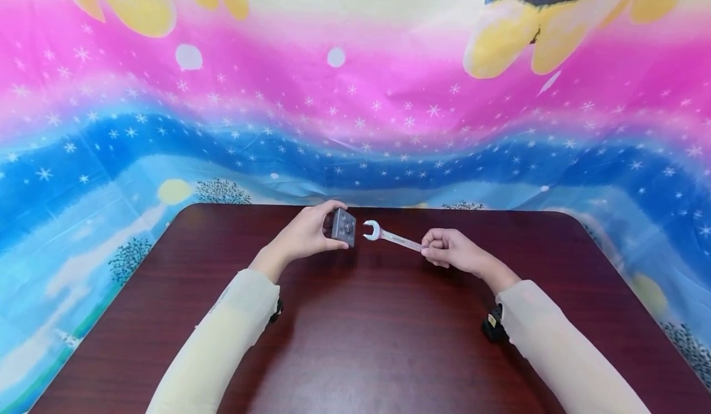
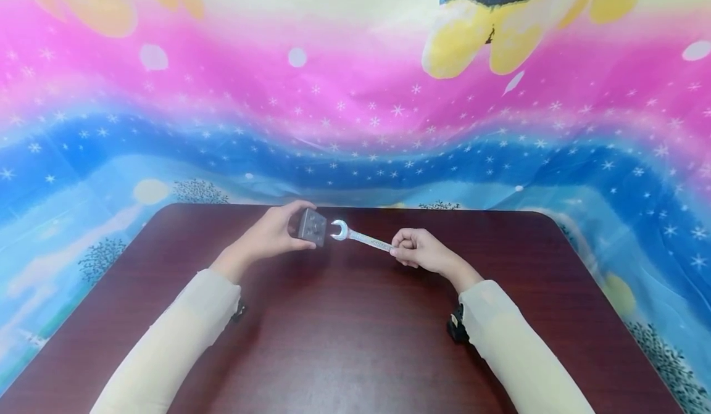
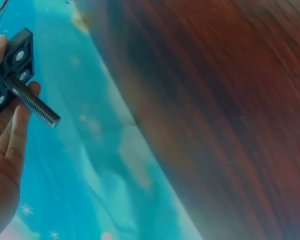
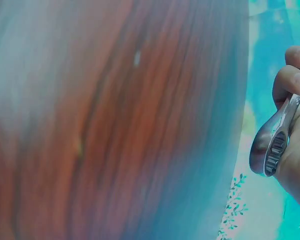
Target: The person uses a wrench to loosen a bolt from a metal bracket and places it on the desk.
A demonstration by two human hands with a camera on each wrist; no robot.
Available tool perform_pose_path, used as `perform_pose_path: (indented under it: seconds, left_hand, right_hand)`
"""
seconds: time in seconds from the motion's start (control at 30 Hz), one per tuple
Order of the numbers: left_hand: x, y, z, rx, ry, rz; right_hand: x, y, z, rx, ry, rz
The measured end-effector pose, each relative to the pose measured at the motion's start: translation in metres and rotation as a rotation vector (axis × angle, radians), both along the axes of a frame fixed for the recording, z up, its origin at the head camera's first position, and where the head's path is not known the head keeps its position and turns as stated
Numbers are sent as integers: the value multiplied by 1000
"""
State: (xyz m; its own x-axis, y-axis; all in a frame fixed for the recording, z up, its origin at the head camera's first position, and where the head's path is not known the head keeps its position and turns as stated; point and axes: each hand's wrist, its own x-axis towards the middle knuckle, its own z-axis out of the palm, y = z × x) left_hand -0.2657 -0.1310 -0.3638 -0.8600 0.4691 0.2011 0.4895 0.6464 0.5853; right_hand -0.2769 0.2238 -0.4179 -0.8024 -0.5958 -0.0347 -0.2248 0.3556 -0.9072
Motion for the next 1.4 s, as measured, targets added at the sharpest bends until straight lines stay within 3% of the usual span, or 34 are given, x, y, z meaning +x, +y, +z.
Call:
perform_pose_path:
  seconds: [0.3, 0.6, 1.03, 1.4]
  left_hand:
    - [21, 17, 19, 5, 91, -30]
    - [36, 28, 26, 24, 197, -34]
    - [46, 34, 32, 90, 273, -7]
    - [48, 37, 29, 167, 323, 19]
  right_hand:
    - [13, -7, 2, -83, -39, -57]
    - [22, -9, -2, -147, -53, -24]
    - [26, -12, 3, -209, -69, 27]
    - [26, -19, 5, -237, -143, 45]
